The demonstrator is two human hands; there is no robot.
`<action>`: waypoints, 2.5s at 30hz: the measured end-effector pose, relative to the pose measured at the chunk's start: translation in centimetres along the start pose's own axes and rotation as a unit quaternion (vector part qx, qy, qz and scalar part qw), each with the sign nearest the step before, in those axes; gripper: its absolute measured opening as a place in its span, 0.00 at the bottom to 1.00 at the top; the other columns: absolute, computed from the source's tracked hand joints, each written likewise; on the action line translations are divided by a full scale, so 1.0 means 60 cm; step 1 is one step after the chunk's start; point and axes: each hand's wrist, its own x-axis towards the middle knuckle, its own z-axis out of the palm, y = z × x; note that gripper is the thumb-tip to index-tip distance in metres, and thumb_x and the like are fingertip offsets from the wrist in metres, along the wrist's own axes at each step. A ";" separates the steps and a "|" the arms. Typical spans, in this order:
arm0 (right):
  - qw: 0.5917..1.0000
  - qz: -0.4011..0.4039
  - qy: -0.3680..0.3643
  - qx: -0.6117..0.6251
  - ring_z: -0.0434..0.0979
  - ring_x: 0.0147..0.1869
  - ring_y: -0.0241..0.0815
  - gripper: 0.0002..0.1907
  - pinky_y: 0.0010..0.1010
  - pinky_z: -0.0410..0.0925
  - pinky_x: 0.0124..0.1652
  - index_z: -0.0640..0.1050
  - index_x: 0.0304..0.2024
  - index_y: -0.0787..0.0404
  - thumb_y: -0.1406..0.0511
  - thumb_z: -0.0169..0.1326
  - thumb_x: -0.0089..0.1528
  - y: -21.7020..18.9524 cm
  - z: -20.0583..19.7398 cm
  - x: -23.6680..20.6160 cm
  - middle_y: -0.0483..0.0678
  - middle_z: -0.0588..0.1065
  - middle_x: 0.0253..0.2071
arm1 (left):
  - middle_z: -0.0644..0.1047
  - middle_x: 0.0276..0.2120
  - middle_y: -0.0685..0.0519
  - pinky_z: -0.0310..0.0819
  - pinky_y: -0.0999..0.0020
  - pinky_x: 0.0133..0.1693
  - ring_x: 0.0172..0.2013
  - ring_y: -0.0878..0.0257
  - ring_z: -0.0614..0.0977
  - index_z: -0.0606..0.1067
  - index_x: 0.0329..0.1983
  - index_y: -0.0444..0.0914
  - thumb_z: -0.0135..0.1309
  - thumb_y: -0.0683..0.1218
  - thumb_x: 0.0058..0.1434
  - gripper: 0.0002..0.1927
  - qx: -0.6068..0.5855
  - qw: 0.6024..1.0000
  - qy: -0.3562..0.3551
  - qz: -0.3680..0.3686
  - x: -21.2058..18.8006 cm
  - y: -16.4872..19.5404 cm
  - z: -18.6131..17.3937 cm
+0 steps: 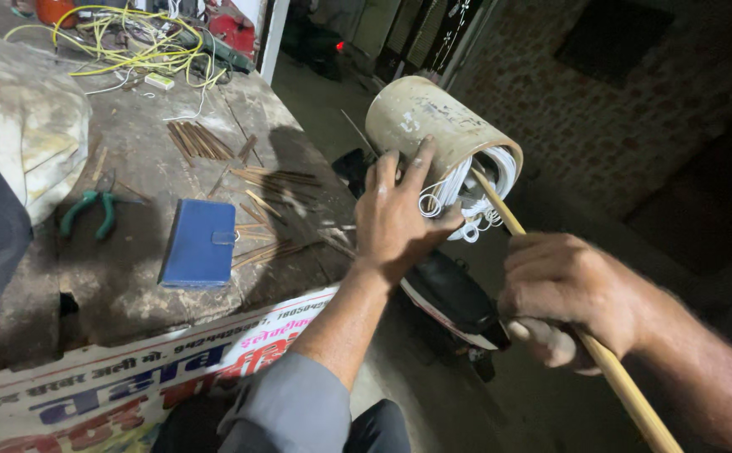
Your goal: The person uses a wooden stick to push and arrange white wire inside a cylindrical cardboard form. They repeatedly insert the stick, rotate the form, and adjust the wire with both hands to compact the winding.
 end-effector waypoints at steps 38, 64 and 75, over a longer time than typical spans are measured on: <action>1.000 -0.022 -0.009 0.010 0.73 0.24 0.45 0.06 0.40 0.68 0.31 0.76 0.26 0.61 0.65 0.53 0.56 0.059 0.032 -0.029 0.44 0.70 0.19 | 0.70 0.55 0.43 0.79 0.48 0.51 0.57 0.42 0.76 0.65 0.72 0.55 0.68 0.68 0.48 0.48 0.034 0.999 0.029 0.016 -0.016 -0.017 0.010; 0.975 -0.088 0.189 0.079 0.69 0.22 0.45 0.18 0.41 0.63 0.30 0.79 0.28 0.65 0.56 0.57 0.62 0.017 0.069 -0.024 0.47 0.69 0.19 | 0.69 0.51 0.42 0.79 0.50 0.48 0.53 0.43 0.76 0.70 0.68 0.46 0.68 0.62 0.47 0.45 0.018 1.000 0.004 0.016 0.001 -0.003 -0.008; 0.947 -0.005 0.320 0.037 0.74 0.24 0.44 0.18 0.40 0.70 0.30 0.73 0.25 0.66 0.62 0.48 0.66 0.010 0.051 -0.057 0.51 0.73 0.22 | 0.70 0.53 0.40 0.79 0.48 0.49 0.55 0.41 0.75 0.70 0.68 0.47 0.69 0.64 0.45 0.46 0.028 1.000 -0.006 0.004 0.003 -0.004 -0.005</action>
